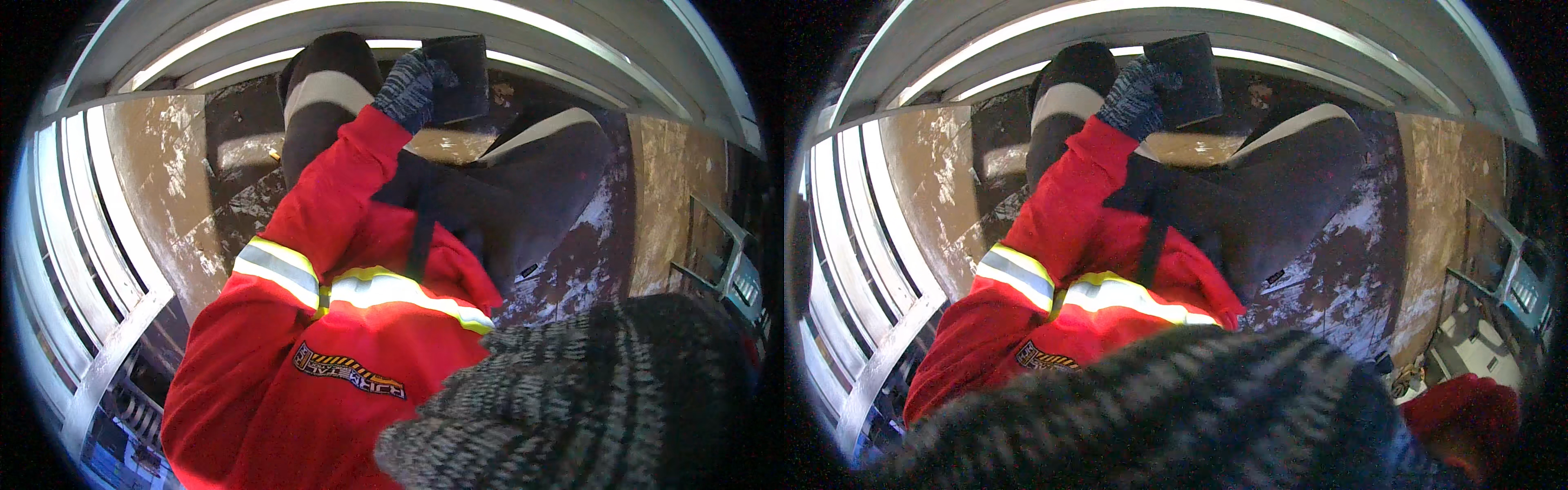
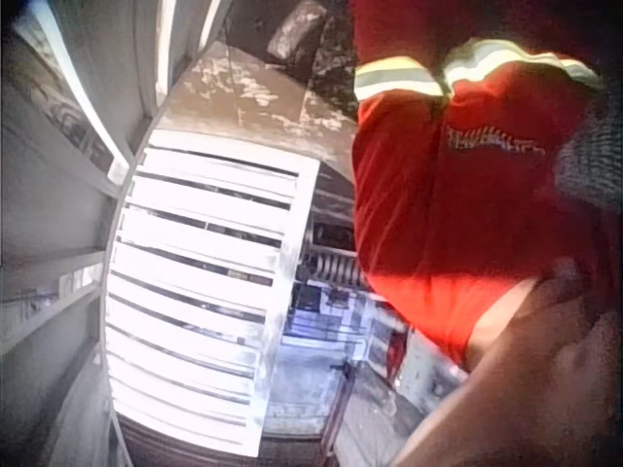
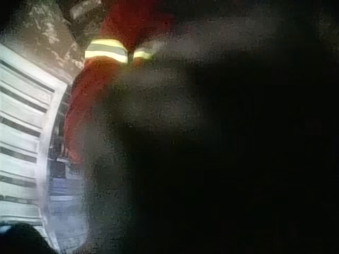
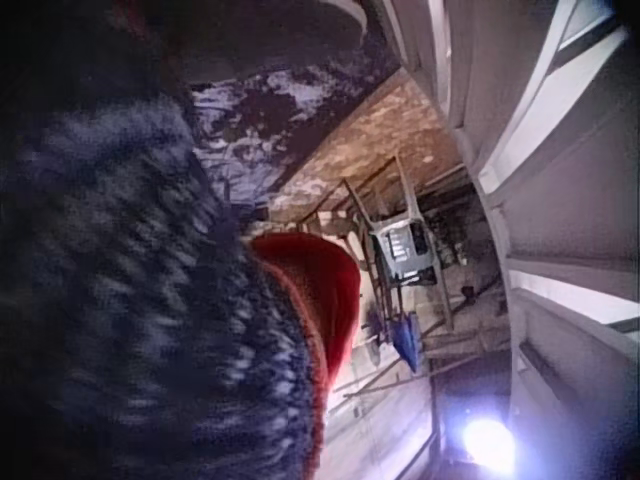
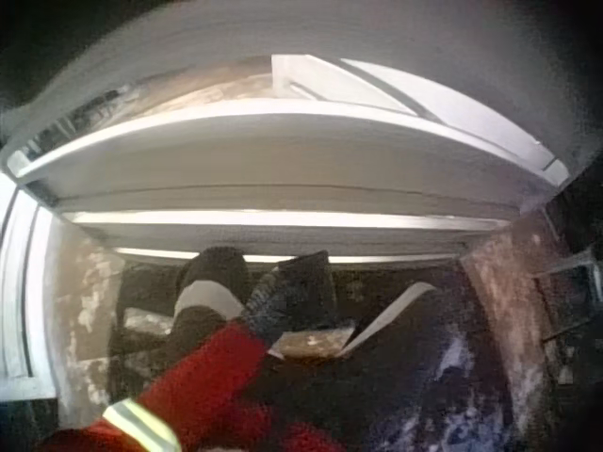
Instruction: The person sits on the floor and sands the underside of a white wooden slatted structure using a sanding block. They systematically rub the block along the edges and flat surfaces of the slats.
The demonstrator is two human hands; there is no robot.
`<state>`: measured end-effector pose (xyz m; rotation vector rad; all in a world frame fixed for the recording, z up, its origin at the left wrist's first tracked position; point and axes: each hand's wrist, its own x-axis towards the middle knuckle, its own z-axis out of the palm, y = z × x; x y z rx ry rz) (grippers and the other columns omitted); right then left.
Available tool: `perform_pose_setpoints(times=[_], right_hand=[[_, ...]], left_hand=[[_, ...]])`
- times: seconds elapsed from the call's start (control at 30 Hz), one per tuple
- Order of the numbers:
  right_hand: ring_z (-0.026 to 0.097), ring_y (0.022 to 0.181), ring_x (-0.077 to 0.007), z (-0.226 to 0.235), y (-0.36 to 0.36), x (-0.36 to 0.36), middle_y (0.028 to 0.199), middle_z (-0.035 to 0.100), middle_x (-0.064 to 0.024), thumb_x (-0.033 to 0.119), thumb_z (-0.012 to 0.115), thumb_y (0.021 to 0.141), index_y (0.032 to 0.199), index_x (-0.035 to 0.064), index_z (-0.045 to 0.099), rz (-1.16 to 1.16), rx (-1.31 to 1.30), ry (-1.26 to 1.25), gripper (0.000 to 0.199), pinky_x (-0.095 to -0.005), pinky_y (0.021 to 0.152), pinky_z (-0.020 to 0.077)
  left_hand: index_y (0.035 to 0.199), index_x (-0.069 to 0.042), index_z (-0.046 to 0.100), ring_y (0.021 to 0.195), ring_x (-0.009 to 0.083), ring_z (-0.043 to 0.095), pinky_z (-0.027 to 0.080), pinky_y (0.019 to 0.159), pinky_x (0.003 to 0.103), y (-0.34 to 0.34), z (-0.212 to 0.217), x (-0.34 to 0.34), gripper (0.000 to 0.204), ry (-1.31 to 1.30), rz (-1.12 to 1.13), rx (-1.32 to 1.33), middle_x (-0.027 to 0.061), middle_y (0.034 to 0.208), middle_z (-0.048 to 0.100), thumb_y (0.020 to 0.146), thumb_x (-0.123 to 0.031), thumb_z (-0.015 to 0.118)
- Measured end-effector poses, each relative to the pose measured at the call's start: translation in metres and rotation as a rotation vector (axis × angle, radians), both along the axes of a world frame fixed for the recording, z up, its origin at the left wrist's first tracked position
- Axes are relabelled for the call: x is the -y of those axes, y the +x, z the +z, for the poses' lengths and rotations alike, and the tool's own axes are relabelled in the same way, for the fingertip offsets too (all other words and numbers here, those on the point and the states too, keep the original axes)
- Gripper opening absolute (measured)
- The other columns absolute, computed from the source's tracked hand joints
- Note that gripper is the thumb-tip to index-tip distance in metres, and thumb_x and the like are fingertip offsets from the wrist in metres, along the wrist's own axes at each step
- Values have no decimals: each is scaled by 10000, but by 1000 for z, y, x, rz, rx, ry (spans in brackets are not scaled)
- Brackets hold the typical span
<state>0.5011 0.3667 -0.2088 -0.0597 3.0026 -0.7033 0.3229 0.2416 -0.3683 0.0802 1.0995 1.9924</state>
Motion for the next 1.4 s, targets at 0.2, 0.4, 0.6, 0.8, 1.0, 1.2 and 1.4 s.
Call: perform_pose_setpoints(times=[0.2,0.4,0.6,0.8,1.0,1.2,1.4], right_hand=[[583,1070,-305,6,-5,-4,1146,599,-217,344,706,780,1260,7,509,7,27,16,618,-362,934,456],[577,1090,-314,19,-28,-30,1161,594,-225,372,719,770,1268,4,501,-6,79,23,656,-368,944,450],[606,1027,-313,-19,-72,6,1097,628,-187,306,761,744,1168,8,576,-408,-152,-626,550,-367,884,481],[628,761,-298,-28,-87,12,838,638,-135,137,746,700,912,51,649,-400,-394,-403,249,-367,685,501],[620,771,-261,-2,-95,-11,811,625,-95,-20,680,724,894,46,630,-323,-898,-111,190,-351,742,515],[588,952,-324,-35,-115,-74,1003,637,-111,81,690,661,946,117,657,-203,-827,313,289,-496,959,421],[553,1030,-343,-54,-123,-69,1085,611,-120,86,682,648,989,130,654,-342,-796,400,345,-494,987,394]], left_hand=[[967,-41,633,739,148,612,521,709,313,3,-3,8,175,137,44,-75,49,788,644,811,-98,578],[1083,-26,608,873,159,612,510,785,333,13,5,14,275,163,176,-211,47,958,650,840,-123,520],[1111,-17,606,928,167,606,493,843,325,-7,22,14,339,73,-133,-376,56,1002,651,779,-85,620],[1083,-31,594,955,137,589,498,860,298,-11,69,15,273,-261,-1,-841,72,1035,637,817,26,623],[1186,-50,557,1033,174,567,465,897,305,-42,120,54,448,-330,216,-775,66,1140,606,768,-27,717],[983,-45,647,981,223,610,485,861,342,-91,209,96,227,-383,506,-1667,97,1007,638,767,21,655],[1067,-109,633,981,292,595,482,853,382,-131,227,101,311,-839,410,-2083,115,1019,636,759,-96,676]])
